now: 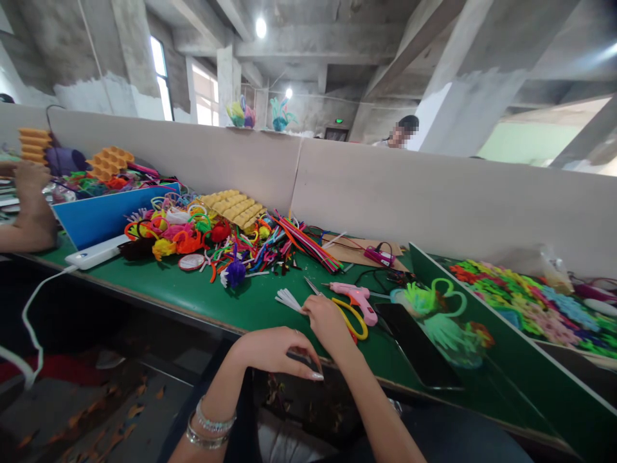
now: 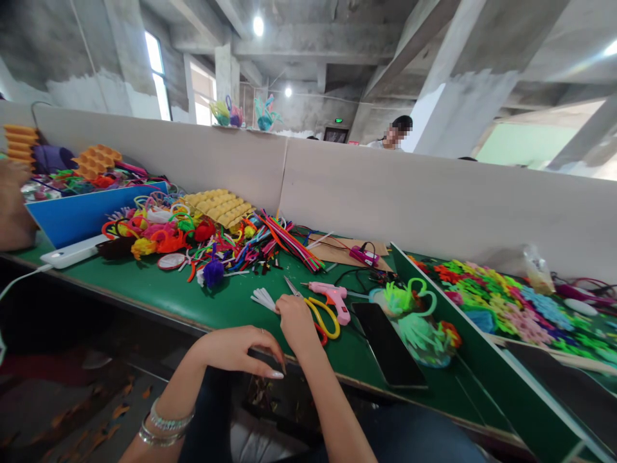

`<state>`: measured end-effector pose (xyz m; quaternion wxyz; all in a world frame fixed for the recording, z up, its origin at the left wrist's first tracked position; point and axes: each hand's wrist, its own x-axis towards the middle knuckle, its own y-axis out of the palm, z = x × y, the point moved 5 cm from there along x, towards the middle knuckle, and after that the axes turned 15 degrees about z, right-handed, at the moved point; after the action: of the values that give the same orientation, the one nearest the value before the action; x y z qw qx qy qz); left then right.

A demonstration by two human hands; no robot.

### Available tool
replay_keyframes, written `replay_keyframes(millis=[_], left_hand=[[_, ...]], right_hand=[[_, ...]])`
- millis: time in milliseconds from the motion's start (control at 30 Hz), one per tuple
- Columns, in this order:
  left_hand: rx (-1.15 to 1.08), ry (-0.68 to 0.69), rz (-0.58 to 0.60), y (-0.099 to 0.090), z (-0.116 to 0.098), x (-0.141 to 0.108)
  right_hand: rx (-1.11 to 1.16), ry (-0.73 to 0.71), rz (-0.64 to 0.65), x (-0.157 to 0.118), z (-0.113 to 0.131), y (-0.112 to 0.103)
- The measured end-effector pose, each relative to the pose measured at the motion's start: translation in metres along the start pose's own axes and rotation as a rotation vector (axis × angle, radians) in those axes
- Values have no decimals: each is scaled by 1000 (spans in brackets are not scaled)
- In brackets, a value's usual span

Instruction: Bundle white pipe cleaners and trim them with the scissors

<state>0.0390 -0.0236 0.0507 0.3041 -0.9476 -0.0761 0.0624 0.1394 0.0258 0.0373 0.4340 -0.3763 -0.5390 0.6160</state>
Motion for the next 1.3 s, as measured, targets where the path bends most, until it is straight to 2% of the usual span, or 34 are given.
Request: replay_keyframes(millis=[233,333,433,533,667,833,933,1033,1133,1200,1300], left_hand=[[-63,-48,-52,-4,4,1],[-82,-58,-106,-7,7,0],[-110,-52,-113,-6,8,-1],[-132,-53,-124,-7,11,-3],[-104,-56,-188,-12,12,-9],[-172,-80,-232,-15,17,-13],[-218,-129,-332,-20,28,-18],[-202,-218,-515,-29,43,-28],[-242,-284,-617,-34,57,-37],[-284,-271,-692,-36,62,-39],[-382,-124,-768,-38,62,-31]], right_hand=[[51,-27,-16,-8,-7,-5],[141,-29,-31,-13,-16,-13],[223,-9,-30,-18,-23,-17],[213,-22,-30,-19,-26,-15],[130,-53,-93,-15,-21,-6],[87,-47,-79,-7,-11,0],[110,-47,-106,-7,-9,-4],[118,-54,-141,-9,-9,-7],[163,-57,-235,-11,-9,-11],[175,-64,-344,-14,-8,-15],[105,-92,-506,-21,-2,-20]])
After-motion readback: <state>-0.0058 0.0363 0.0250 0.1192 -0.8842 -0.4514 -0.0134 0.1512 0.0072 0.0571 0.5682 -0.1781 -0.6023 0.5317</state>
